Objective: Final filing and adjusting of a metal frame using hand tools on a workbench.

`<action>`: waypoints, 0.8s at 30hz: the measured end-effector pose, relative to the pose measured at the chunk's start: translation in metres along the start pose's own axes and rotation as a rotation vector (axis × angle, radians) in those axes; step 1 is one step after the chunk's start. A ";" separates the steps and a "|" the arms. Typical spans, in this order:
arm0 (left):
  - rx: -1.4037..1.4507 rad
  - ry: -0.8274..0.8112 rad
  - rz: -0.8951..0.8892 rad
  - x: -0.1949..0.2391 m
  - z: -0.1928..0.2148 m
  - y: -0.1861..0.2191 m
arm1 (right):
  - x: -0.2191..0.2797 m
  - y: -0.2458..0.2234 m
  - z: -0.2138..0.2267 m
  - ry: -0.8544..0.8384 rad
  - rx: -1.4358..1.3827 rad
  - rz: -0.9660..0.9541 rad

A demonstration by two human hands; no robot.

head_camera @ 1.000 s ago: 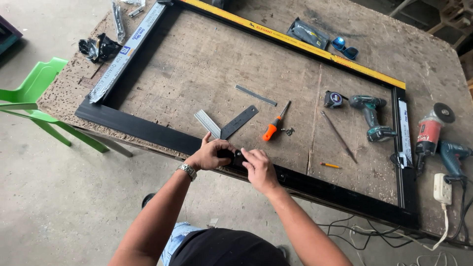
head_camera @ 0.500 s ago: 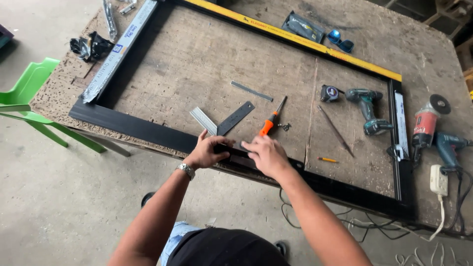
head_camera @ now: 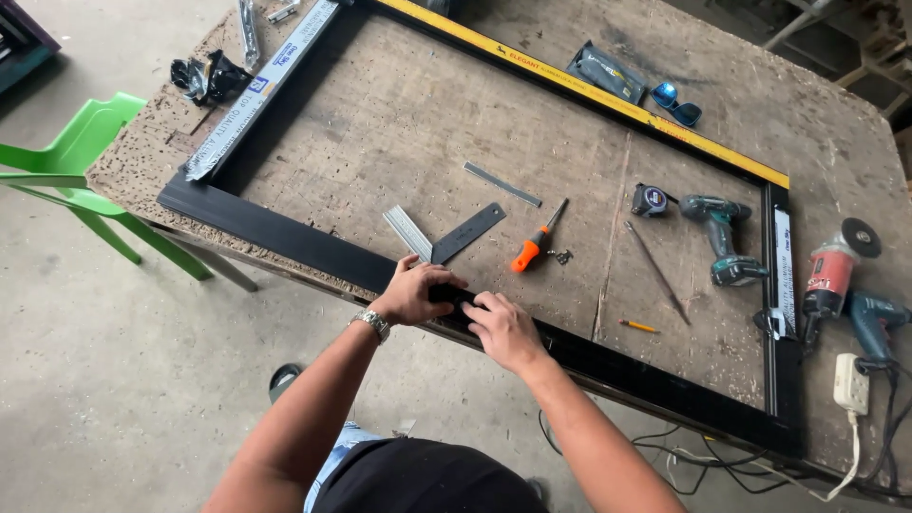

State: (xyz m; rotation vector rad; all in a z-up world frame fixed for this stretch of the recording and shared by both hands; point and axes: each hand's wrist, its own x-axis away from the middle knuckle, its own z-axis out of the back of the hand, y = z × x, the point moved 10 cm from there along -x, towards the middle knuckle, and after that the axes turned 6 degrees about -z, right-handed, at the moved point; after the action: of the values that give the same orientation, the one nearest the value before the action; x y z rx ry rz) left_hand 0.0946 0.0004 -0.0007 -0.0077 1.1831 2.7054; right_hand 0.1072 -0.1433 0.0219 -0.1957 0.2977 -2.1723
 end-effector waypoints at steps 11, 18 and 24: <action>-0.025 -0.056 -0.031 0.000 -0.004 0.002 | -0.006 -0.012 0.013 0.139 -0.104 0.078; -0.077 -0.107 -0.022 -0.001 0.002 0.016 | -0.005 -0.005 0.007 0.401 -0.279 0.067; -0.146 -0.091 0.003 0.001 -0.002 0.012 | 0.043 -0.001 0.017 0.553 -0.168 -0.021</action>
State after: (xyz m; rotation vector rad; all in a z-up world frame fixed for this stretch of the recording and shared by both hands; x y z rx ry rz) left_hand 0.0916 -0.0091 0.0067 0.0955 0.9596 2.7570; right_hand 0.0858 -0.1801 0.0398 0.3182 0.7922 -2.1889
